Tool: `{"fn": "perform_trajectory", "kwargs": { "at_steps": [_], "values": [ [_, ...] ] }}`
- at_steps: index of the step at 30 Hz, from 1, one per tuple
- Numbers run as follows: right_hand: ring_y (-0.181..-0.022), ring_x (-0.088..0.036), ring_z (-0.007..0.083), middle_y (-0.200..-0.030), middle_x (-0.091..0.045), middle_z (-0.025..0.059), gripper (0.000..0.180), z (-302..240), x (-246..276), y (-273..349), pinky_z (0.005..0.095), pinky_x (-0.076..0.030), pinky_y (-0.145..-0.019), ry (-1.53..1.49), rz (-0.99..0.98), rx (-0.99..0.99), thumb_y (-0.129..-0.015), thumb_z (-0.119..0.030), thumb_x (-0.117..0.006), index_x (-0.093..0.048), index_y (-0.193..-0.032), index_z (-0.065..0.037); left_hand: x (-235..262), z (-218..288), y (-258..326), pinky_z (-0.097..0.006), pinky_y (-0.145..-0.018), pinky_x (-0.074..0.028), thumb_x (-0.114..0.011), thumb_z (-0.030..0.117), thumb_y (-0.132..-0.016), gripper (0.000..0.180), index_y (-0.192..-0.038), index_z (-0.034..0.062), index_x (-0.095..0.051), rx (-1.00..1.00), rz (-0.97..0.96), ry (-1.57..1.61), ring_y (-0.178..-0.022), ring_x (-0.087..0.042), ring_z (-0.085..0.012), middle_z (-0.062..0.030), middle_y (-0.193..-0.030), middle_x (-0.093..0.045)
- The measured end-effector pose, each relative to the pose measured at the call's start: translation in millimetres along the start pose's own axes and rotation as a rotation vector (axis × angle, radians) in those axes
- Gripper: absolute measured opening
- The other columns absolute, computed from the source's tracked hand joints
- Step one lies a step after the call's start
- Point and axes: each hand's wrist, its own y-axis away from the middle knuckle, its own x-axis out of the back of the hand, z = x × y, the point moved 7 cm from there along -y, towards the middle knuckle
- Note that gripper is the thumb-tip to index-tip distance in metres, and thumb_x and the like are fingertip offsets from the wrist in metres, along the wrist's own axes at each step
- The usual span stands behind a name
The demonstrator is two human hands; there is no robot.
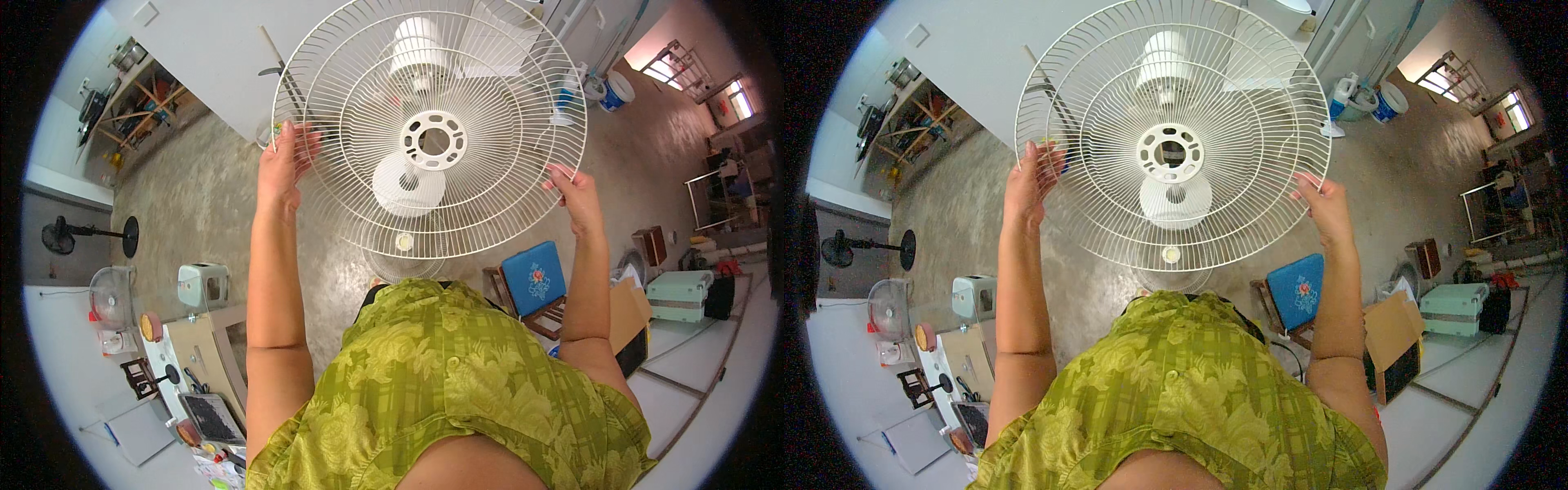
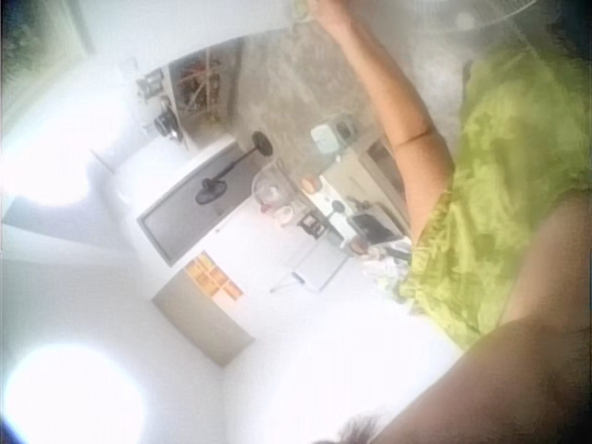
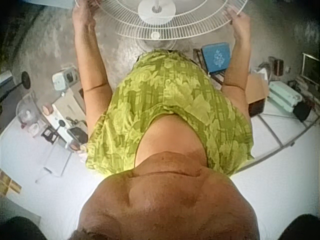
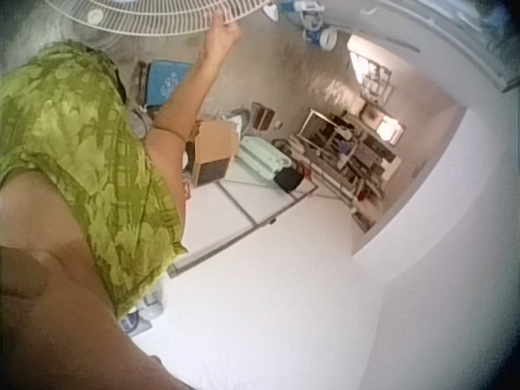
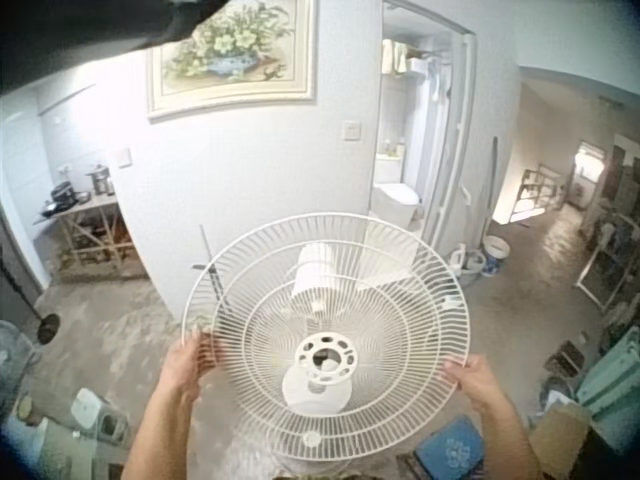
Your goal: The person assembles a white pedestal fan by attaching the front wire cage to the fan head. They align the cage with the motor housing and secure it by twisting a central plastic knob clockwise. The task is performed in a cluttered indoor room with various items on the floor.
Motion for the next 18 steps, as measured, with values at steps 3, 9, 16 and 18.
{"fn": "perform_trajectory", "kwargs": {
  "at_steps": [3, 9, 16, 18],
  "values": [
    [-0.050, -0.035, 0.0011, -0.070, -0.062, -0.0023, 0.028, 3, -2, 1, 0.0171, -0.029, -0.047, 0.004, -0.010, -0.013, -0.084, -0.024, -0.061, -0.065, -0.106, -0.006, 0, 0, 2, -0.026, -0.077, -0.044, -0.046, 0.051, -0.089, 0.050, -0.109, 0.0076, -0.060, -0.004, -0.002, -0.008, -0.088, -0.060, -0.0135, -0.0058, -0.098, -0.065],
    [-0.050, -0.034, 0.0010, -0.070, -0.062, -0.0028, 0.028, 8, 0, 7, 0.0176, -0.029, -0.047, 0.000, -0.012, -0.038, -0.085, -0.023, -0.059, -0.065, -0.107, -0.006, -3, 1, 7, -0.027, -0.077, -0.044, -0.046, 0.050, -0.090, 0.049, -0.109, 0.0078, -0.060, 0.000, 0.009, -0.018, -0.087, -0.060, -0.0135, -0.0055, -0.097, -0.065],
    [-0.052, -0.037, 0.0011, -0.070, -0.062, -0.0029, 0.029, 19, 3, 15, 0.0174, -0.029, -0.047, -0.019, -0.007, -0.032, -0.085, -0.020, -0.058, -0.064, -0.109, -0.005, -7, 7, 10, -0.027, -0.076, -0.045, -0.045, 0.047, -0.091, 0.047, -0.110, 0.0064, -0.059, -0.044, -0.025, -0.052, -0.087, -0.060, -0.0135, -0.0071, -0.098, -0.065],
    [-0.053, -0.038, 0.0013, -0.071, -0.062, -0.0028, 0.029, 21, 4, 20, 0.0175, -0.029, -0.048, -0.032, -0.007, -0.044, -0.085, -0.020, -0.057, -0.063, -0.109, -0.005, -11, 12, 11, -0.028, -0.077, -0.045, -0.046, 0.046, -0.091, 0.047, -0.111, 0.0057, -0.059, -0.063, -0.032, -0.071, -0.086, -0.060, -0.0139, -0.0080, -0.098, -0.065]
  ]
}}
